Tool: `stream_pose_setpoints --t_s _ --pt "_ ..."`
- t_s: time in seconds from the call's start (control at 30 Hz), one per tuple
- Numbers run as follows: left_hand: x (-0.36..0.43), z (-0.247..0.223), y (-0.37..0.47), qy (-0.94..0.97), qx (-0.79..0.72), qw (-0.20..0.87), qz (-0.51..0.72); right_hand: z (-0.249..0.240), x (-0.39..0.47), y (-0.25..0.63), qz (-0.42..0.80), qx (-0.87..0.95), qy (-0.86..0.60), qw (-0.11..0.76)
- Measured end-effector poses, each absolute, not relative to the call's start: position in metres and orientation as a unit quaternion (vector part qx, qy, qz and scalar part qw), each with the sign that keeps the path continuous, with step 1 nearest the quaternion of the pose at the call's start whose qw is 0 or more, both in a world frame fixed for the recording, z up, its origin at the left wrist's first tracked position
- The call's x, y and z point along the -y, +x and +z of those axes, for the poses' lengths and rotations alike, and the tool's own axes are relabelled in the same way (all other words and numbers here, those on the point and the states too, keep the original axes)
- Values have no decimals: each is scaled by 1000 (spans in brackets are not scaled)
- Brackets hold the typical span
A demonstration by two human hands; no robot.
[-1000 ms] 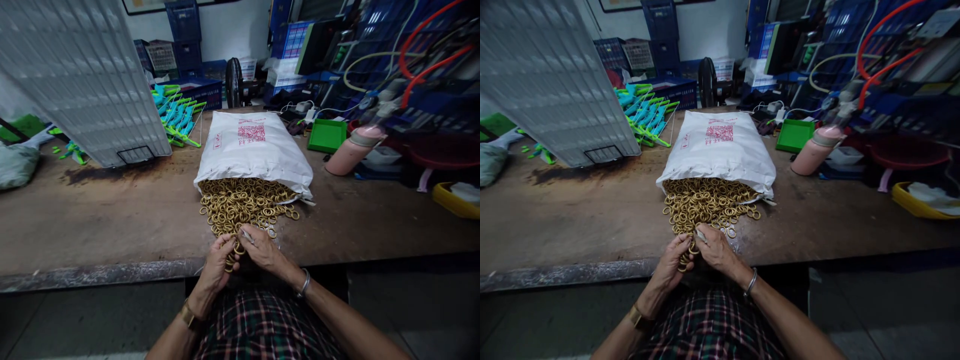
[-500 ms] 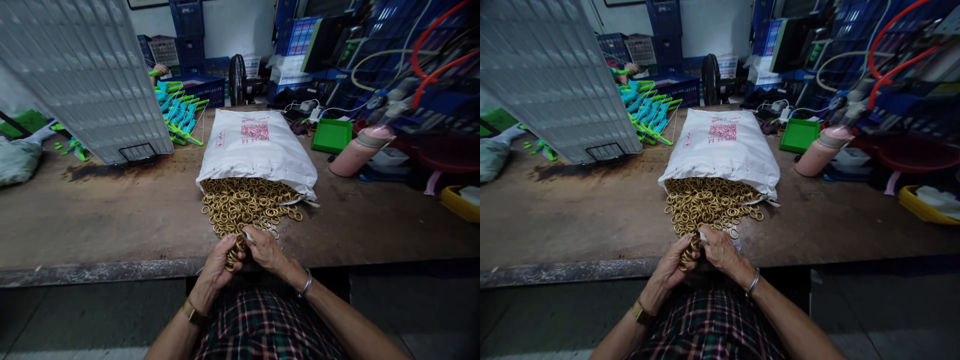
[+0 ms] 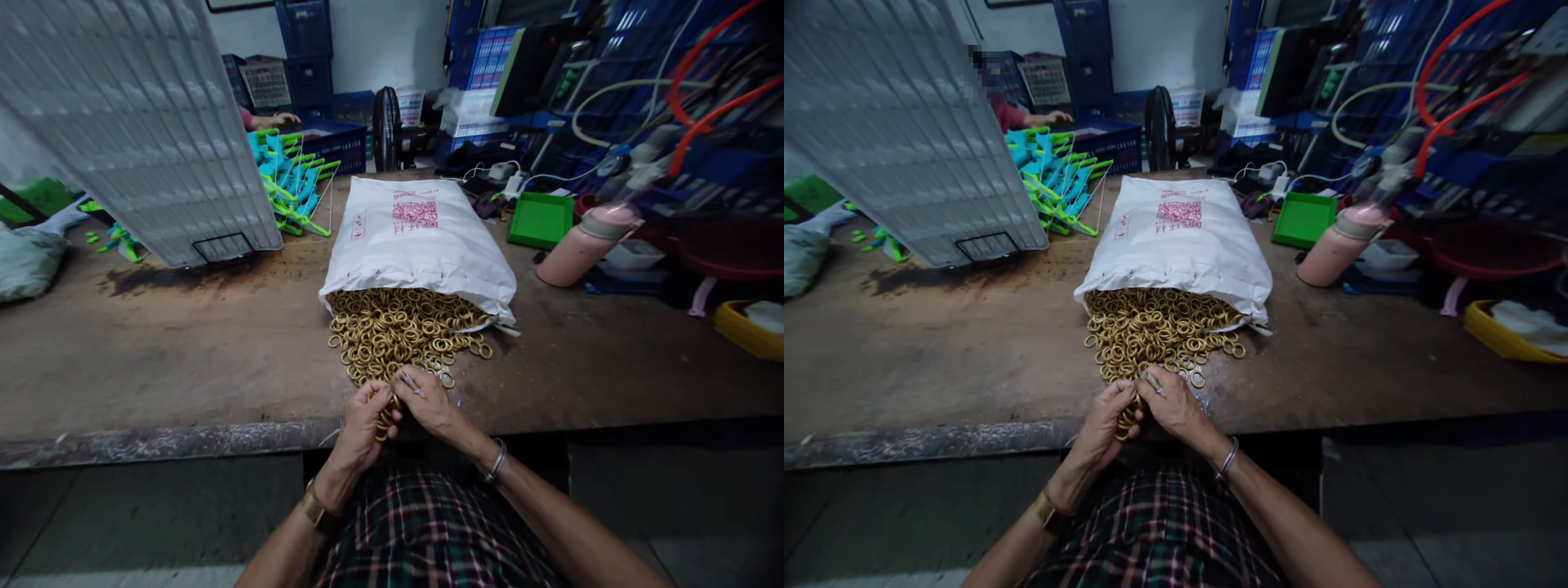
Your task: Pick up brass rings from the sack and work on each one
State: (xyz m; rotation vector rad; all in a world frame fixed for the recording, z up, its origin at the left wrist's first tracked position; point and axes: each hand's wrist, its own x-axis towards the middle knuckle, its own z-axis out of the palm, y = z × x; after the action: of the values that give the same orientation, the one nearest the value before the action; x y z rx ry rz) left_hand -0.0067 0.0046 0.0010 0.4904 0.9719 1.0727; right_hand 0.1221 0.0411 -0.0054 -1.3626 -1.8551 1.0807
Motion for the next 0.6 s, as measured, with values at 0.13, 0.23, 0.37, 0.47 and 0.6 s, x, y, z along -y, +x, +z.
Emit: stream_pose_setpoints --t_s 0.13,0.23,0.37,0.47,0.6 --pt "-2 -3 -5 253 -442 708 489 -6 -41 123 405 696 -521 283" --pt "-2 -6 -5 261 -442 703 492 -6 -40 122 412 688 -526 284" --pt "-1 -5 -5 260 -438 704 495 -2 -40 121 434 676 -518 294" --pt "0 -2 -6 254 -440 704 497 0 -41 123 449 657 -525 303" --pt "0 0 -6 247 -450 697 501 -4 -38 128 371 708 -536 271"
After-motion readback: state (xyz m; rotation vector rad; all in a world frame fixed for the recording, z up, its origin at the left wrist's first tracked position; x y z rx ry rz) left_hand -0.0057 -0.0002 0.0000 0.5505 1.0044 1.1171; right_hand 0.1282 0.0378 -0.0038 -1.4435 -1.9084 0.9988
